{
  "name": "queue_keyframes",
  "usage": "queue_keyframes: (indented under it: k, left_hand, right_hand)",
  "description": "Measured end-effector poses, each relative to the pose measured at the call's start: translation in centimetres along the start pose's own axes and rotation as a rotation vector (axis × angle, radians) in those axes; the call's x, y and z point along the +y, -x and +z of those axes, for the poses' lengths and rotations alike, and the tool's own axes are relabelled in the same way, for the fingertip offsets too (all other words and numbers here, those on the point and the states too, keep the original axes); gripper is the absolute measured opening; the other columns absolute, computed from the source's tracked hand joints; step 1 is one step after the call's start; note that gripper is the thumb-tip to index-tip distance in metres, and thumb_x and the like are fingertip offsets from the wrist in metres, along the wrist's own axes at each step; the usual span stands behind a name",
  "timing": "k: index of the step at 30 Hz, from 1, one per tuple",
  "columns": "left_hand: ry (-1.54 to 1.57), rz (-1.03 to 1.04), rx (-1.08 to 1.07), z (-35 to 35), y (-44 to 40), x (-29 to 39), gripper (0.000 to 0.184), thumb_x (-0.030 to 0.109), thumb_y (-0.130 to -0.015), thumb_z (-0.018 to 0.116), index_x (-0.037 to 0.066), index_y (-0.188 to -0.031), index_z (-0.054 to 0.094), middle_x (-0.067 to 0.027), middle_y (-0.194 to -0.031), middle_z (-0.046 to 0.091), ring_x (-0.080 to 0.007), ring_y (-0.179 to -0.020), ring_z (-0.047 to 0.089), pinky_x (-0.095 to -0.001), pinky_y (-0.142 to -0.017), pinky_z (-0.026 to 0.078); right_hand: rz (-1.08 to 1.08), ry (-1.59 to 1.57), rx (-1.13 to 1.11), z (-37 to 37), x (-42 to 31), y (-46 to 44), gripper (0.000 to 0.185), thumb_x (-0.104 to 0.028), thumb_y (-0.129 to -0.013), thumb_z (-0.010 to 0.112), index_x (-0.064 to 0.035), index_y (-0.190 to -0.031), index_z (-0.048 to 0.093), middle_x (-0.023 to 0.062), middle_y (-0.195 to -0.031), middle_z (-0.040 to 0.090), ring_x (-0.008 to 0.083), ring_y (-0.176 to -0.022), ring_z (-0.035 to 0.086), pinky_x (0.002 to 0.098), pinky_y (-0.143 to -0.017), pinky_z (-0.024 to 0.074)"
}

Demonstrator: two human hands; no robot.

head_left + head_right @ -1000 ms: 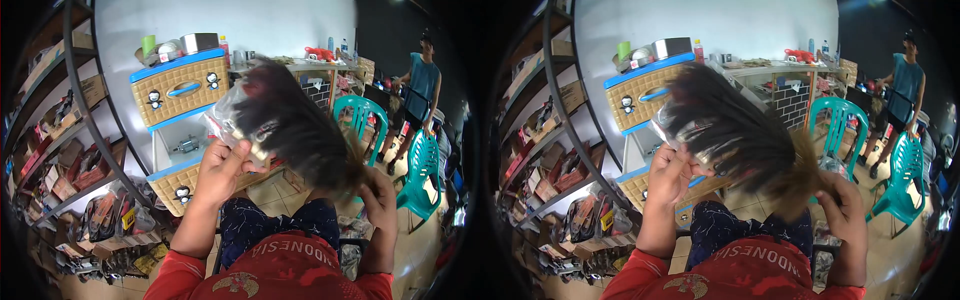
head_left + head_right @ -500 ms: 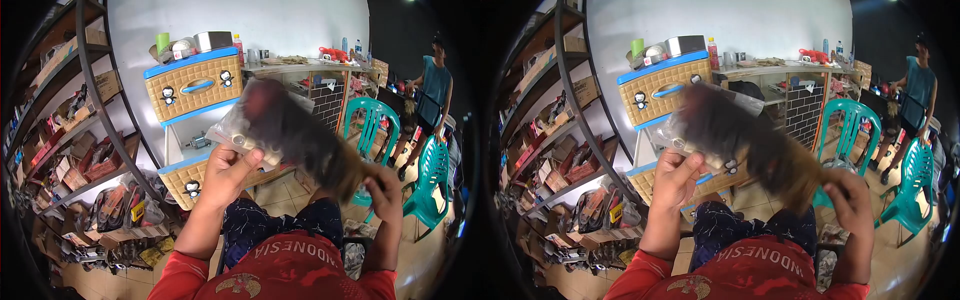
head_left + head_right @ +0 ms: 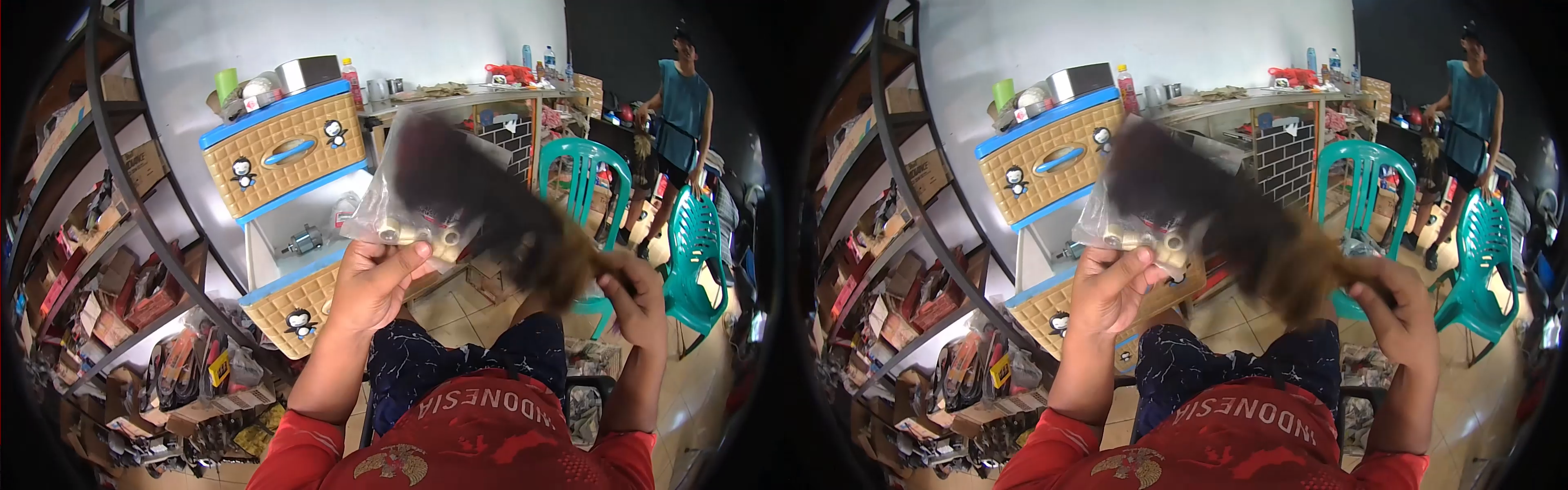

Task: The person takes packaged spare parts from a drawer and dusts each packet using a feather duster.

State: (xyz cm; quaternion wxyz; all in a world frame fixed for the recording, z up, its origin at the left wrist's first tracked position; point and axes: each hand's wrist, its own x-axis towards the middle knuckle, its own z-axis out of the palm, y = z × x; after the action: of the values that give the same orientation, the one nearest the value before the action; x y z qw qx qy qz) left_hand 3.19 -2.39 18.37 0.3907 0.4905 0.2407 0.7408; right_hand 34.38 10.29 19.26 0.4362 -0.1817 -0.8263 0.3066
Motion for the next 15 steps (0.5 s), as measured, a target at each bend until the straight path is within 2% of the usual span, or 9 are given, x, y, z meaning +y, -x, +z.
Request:
queue_keyframes:
  k: [2,3,4,5,8,11,12,14,15]
  left_hand:
    - [0.022,0.009,-0.037,0.1,-0.4,-0.5,0.045,-0.003,-0.086,0.06,0.003,-0.129,0.047,-0.0136,-0.122,0.056,-0.0243,-0.111,0.058,-0.0397,-0.093,0.051]
    - [-0.052,0.201,0.021,0.6,-0.9,-1.5,0.043,-0.004,-0.087,0.058,0.002,-0.128,0.047,-0.0142,-0.118,0.058,-0.0238,-0.107,0.06,-0.0381,-0.089,0.053]
    - [-0.123,0.394,0.078,1.0,-1.5,-2.4,0.041,-0.006,-0.088,0.056,0.002,-0.128,0.047,-0.0148,-0.114,0.061,-0.0233,-0.103,0.062,-0.0364,-0.085,0.056]
    - [-0.114,0.389,0.061,1.0,-1.7,-2.3,0.041,-0.006,-0.088,0.056,0.002,-0.128,0.047,-0.0148,-0.114,0.061,-0.0233,-0.103,0.062,-0.0364,-0.085,0.056]
    - [0.168,0.039,-0.149,0.1,-1.7,-1.5,0.047,-0.007,-0.083,0.059,-0.001,-0.128,0.046,-0.0134,-0.115,0.061,-0.0256,-0.109,0.059,-0.0386,-0.095,0.049]
    - [0.159,0.031,-0.175,-0.1,-2.4,-2.2,0.045,-0.008,-0.084,0.058,0.0,-0.127,0.048,-0.014,-0.117,0.06,-0.0255,-0.108,0.059,-0.0387,-0.09,0.051]
    - [0.17,0.052,-0.2,0.2,-2.6,-2.2,0.043,-0.007,-0.085,0.058,0.001,-0.126,0.049,-0.0142,-0.118,0.059,-0.0249,-0.106,0.06,-0.0385,-0.087,0.053]
    - [0.191,0.099,-0.244,0.4,-3.2,-2.3,0.038,-0.006,-0.087,0.057,0.002,-0.123,0.052,-0.0146,-0.119,0.058,-0.0238,-0.102,0.061,-0.038,-0.08,0.056]
    - [0.173,0.099,-0.271,-0.2,-3.5,-2.8,0.043,-0.007,-0.085,0.059,0.001,-0.126,0.049,-0.0133,-0.118,0.058,-0.0225,-0.102,0.061,-0.0337,-0.082,0.054]
  right_hand:
    - [-0.003,0.171,0.025,-0.3,0.3,0.5,0.021,0.0,-0.08,0.062,0.0031,-0.1,0.065,0.0116,-0.084,0.065,0.0172,-0.078,0.063,0.0274,-0.066,0.0472]
    - [-0.127,0.152,-0.202,-1.0,-0.1,0.2,0.02,0.0,-0.08,0.062,0.0025,-0.099,0.065,0.012,-0.084,0.066,0.0168,-0.076,0.063,0.0267,-0.066,0.0471]
    - [-0.117,0.161,-0.186,-0.9,-0.6,0.5,0.02,0.0,-0.08,0.062,0.0025,-0.099,0.065,0.012,-0.084,0.066,0.0168,-0.076,0.063,0.0267,-0.066,0.0471]
    - [-0.084,0.124,-0.093,-0.5,-1.2,0.6,0.02,-0.001,-0.08,0.062,0.0028,-0.099,0.065,0.0118,-0.083,0.065,0.0172,-0.074,0.063,0.0273,-0.065,0.0469]
    - [-0.036,0.065,0.156,-0.1,-1.4,1.1,0.02,-0.002,-0.078,0.063,0.0033,-0.098,0.064,0.0116,-0.08,0.065,0.0177,-0.071,0.063,0.0276,-0.063,0.0466]
    - [-0.133,0.24,-0.164,-1.7,-1.7,1.6,0.02,0.0,-0.081,0.061,0.0037,-0.101,0.064,0.0081,-0.081,0.064,0.0133,-0.069,0.059,0.025,-0.061,0.0431]
    - [-0.125,0.253,-0.152,-1.5,-2.1,1.9,0.02,0.0,-0.081,0.061,0.0037,-0.101,0.064,0.0081,-0.081,0.064,0.0133,-0.069,0.059,0.025,-0.061,0.0431]
    - [0.071,0.103,0.22,-0.7,-2.8,2.4,0.019,-0.002,-0.081,0.064,0.0044,-0.099,0.063,0.0086,-0.079,0.063,0.0141,-0.066,0.058,0.0254,-0.058,0.0413]
    - [0.063,0.108,0.266,-0.6,-2.8,2.3,0.019,-0.003,-0.082,0.064,0.0044,-0.099,0.063,0.0082,-0.078,0.063,0.0142,-0.067,0.058,0.025,-0.059,0.042]
